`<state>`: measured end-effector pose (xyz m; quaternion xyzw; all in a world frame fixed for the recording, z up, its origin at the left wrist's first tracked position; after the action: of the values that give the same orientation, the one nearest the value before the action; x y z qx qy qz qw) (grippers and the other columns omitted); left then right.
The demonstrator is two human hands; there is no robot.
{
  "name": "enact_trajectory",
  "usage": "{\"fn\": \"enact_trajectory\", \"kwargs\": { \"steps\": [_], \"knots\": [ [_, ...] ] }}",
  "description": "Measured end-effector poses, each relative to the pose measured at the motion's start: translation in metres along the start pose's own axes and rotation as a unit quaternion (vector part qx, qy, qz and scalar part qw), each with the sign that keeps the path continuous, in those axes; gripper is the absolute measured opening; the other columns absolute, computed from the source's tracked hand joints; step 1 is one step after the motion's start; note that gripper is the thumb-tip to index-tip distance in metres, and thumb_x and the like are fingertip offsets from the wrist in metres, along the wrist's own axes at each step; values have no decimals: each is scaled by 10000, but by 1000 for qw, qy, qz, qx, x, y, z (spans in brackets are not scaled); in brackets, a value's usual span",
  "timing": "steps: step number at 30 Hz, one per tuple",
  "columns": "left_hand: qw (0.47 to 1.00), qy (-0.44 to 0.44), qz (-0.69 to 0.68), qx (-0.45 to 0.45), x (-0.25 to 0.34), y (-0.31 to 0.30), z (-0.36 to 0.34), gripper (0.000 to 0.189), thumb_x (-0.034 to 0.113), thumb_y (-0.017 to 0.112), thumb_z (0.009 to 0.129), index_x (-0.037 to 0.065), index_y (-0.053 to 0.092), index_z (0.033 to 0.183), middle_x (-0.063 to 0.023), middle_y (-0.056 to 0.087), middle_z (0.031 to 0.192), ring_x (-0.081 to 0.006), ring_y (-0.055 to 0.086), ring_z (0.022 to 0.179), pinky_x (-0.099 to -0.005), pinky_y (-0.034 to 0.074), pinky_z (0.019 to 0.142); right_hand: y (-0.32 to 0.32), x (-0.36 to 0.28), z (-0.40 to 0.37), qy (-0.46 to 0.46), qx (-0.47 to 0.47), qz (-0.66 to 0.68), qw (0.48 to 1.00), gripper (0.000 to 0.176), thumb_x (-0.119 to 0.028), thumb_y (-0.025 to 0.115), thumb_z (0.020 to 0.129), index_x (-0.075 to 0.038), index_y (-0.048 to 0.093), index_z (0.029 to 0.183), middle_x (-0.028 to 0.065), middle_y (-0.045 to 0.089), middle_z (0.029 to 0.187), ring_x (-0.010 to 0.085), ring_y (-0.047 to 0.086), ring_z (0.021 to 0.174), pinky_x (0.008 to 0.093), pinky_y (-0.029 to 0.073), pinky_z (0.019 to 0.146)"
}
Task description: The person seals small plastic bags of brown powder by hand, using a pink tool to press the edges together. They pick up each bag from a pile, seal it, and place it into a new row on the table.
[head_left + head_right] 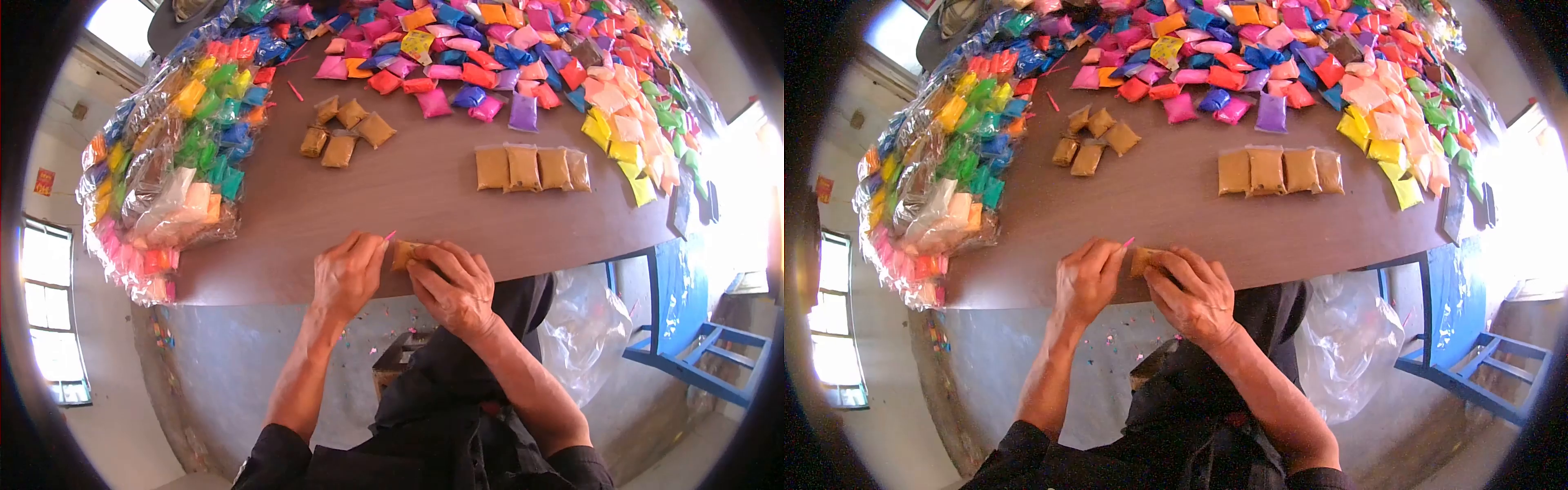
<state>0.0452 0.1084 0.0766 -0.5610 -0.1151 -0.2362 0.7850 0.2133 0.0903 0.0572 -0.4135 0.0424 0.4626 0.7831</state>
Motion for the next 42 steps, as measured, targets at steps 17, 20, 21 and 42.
{"fn": "enact_trajectory", "kwargs": {
  "steps": [17,20,21,42],
  "knots": [
    [998,-20,-18,-63,10,3,0,115,106,746,1025,31,712,944,-160,723,873,-395,718,792,-467,556,676,-4,-3,4,-4,15,5,1000,256,-104,907,789,-203,828,1012,-32,764,1200,217,741,1147,364,552,829],
    [997,0,-2,-75,5,10,6,92,95,749,1017,31,727,954,-161,735,890,-387,728,800,-462,564,683,-4,-4,7,-7,13,-3,1000,246,-109,904,795,-204,828,1008,-33,764,1198,216,741,1145,366,553,830],
    [997,3,8,-78,2,13,8,88,91,753,1014,30,730,954,-162,736,891,-385,728,798,-459,564,683,-5,-5,7,-6,13,-5,1000,243,-110,904,796,-205,827,1006,-34,764,1198,216,741,1144,367,554,830],
    [994,-29,-72,-79,4,-2,12,107,77,762,1011,8,725,939,-172,723,876,-368,720,783,-447,561,693,-1,-4,-3,-35,8,13,999,295,-173,872,803,-184,813,1091,-50,728,1264,206,699,1209,374,524,820]
  ]
}}
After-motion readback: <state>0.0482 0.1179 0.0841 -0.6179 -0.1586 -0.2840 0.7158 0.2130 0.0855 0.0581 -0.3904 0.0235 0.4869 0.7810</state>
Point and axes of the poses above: each hand's wrist, its own z-axis towards the middle knuckle, its own y-axis out of the palm, x = y × z, the point moved 10 cm from there along z, towards the middle knuckle
